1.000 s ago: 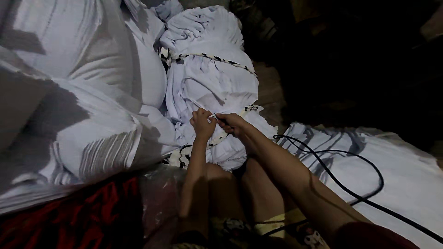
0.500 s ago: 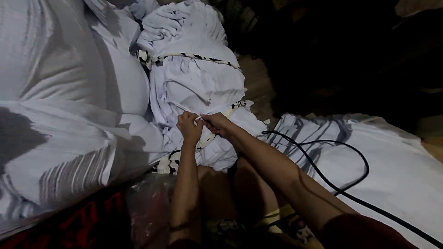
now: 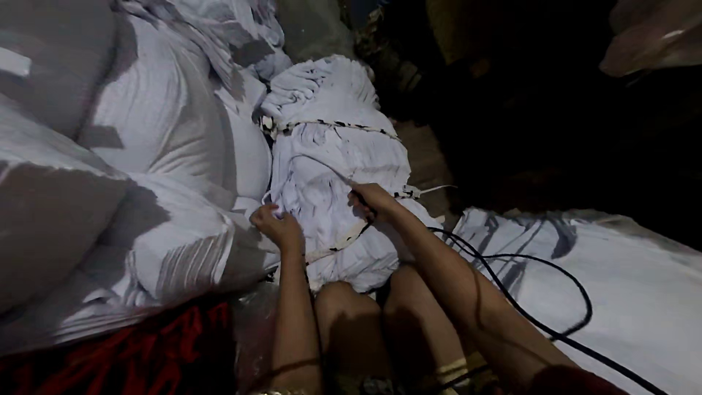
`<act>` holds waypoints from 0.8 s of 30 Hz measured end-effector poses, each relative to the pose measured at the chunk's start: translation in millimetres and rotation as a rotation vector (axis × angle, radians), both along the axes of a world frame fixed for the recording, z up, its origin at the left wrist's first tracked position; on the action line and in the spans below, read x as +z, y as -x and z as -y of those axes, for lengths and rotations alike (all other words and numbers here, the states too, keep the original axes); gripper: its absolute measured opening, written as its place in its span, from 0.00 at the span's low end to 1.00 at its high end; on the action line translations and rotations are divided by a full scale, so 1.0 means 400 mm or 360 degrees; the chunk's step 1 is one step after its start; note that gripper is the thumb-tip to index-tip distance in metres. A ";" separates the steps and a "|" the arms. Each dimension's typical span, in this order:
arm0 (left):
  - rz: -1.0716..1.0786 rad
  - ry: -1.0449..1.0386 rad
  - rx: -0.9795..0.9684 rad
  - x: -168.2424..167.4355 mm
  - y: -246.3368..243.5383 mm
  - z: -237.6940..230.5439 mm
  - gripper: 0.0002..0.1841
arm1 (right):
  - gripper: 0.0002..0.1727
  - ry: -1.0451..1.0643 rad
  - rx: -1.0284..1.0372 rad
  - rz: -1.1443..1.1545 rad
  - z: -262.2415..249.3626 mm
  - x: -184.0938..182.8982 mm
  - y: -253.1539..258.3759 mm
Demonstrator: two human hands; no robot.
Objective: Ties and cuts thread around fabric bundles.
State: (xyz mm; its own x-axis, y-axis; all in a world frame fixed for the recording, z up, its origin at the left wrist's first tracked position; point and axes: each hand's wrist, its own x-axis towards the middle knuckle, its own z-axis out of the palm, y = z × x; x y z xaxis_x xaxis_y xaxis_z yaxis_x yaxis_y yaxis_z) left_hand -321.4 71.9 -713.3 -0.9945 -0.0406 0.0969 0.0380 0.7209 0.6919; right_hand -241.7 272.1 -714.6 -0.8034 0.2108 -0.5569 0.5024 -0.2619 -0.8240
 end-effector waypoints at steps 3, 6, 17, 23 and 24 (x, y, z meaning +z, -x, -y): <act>-0.0160 0.0118 -0.0278 0.030 0.027 -0.075 0.29 | 0.32 -0.0335 -0.0310 -0.0206 -0.056 0.048 0.074; -0.0277 0.0093 -0.0508 0.068 0.092 -0.177 0.25 | 0.32 -0.0469 -0.0466 -0.0314 -0.111 0.078 0.174; -0.0200 0.0332 -0.0977 0.087 0.514 -0.471 0.19 | 0.30 0.0221 -0.0443 -0.0571 -0.286 0.088 0.523; 0.0054 0.0511 -0.1114 -0.036 0.653 -0.566 0.19 | 0.31 0.0665 -0.0355 -0.0594 -0.290 -0.138 0.614; 0.0046 0.0538 -0.1098 -0.048 0.651 -0.565 0.19 | 0.31 0.0726 -0.0338 -0.0578 -0.296 -0.144 0.616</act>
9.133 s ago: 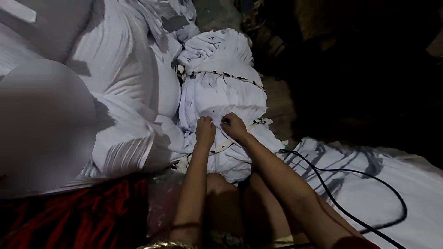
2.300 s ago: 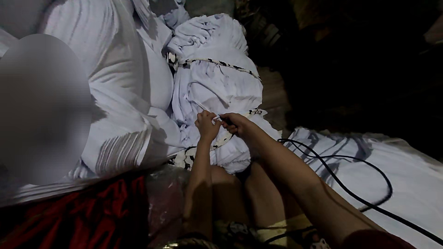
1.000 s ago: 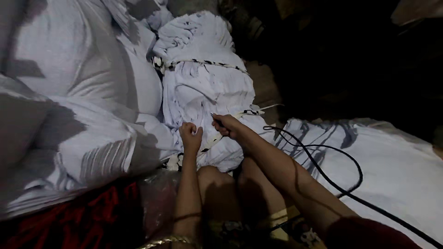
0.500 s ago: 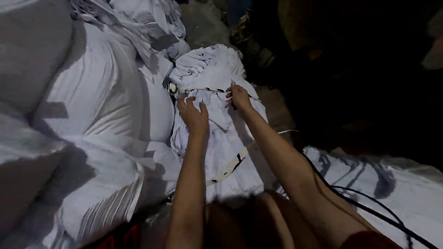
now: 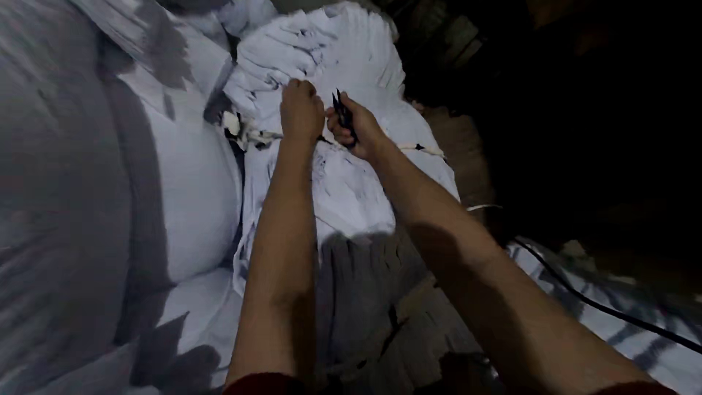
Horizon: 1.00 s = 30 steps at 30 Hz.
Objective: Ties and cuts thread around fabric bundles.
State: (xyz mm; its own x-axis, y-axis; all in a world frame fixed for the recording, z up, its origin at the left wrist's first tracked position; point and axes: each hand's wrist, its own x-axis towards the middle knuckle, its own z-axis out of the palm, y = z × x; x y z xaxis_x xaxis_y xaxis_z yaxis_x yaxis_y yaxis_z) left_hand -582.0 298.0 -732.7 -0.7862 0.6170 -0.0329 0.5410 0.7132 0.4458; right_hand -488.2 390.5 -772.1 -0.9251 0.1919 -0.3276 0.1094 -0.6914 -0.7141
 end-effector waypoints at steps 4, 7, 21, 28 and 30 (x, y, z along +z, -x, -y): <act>-0.0011 0.0109 0.0059 0.006 -0.017 -0.016 0.20 | 0.29 0.0075 0.0034 0.0106 -0.020 0.030 0.007; -0.0048 0.0238 0.0047 0.014 -0.021 -0.019 0.21 | 0.27 0.0135 0.0074 0.0266 -0.031 0.064 0.014; 0.0065 0.0407 -0.0168 0.031 0.029 -0.011 0.26 | 0.24 0.0104 0.0226 0.0490 -0.063 0.081 0.033; 0.0188 -0.0007 -0.0048 -0.007 0.030 0.016 0.22 | 0.26 0.0061 0.0312 0.0484 -0.068 0.076 0.024; 0.0165 -0.0136 -0.0035 -0.019 0.026 0.030 0.20 | 0.25 -0.0003 0.0314 0.0527 -0.062 0.082 0.034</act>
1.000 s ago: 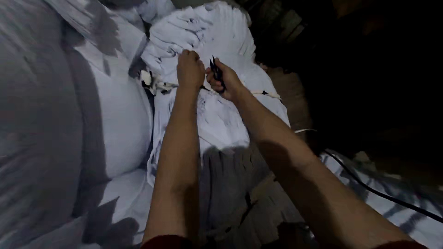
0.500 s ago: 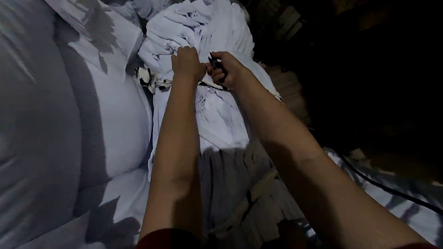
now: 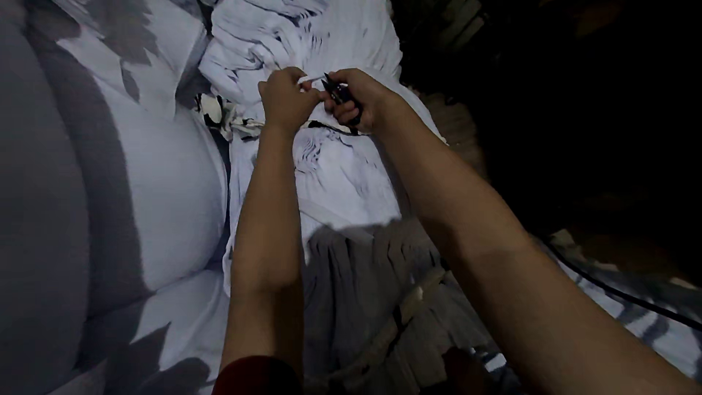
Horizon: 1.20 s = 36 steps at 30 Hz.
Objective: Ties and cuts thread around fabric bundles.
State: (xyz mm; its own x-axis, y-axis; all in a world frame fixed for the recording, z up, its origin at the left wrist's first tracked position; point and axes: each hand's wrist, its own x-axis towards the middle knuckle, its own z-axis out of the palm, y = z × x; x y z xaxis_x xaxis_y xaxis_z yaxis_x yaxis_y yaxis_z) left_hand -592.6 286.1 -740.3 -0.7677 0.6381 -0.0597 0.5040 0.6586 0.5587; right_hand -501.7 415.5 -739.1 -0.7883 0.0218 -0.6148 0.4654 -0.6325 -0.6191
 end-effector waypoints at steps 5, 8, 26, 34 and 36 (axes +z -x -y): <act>-0.0134 -0.0129 -0.0046 -0.021 -0.017 0.014 0.18 | 0.21 -0.0198 -0.0047 0.0073 0.017 0.014 0.020; -0.0209 -0.0159 -0.0092 -0.026 -0.021 0.022 0.17 | 0.19 -0.0182 -0.0144 0.0080 0.028 0.017 0.034; -0.0035 -0.0567 0.0117 -0.044 -0.072 0.110 0.12 | 0.25 -0.0189 -0.0410 -0.0249 0.057 -0.041 -0.029; 0.0056 0.0092 0.0282 -0.022 -0.155 0.372 0.35 | 0.32 -0.0700 -0.0142 -0.0196 0.057 0.024 -0.205; -0.0068 0.0119 0.0367 -0.020 -0.194 0.423 0.30 | 0.29 -0.1134 0.0050 -0.0203 0.047 0.055 -0.304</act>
State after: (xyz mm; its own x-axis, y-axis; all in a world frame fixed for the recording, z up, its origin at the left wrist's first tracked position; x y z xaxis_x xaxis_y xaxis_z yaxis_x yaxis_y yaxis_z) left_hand -514.9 116.8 -748.1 -0.8953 0.4408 -0.0647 0.3577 0.7977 0.4855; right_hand -380.0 396.8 -717.2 -0.8600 0.3591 -0.3627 0.3730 -0.0427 -0.9268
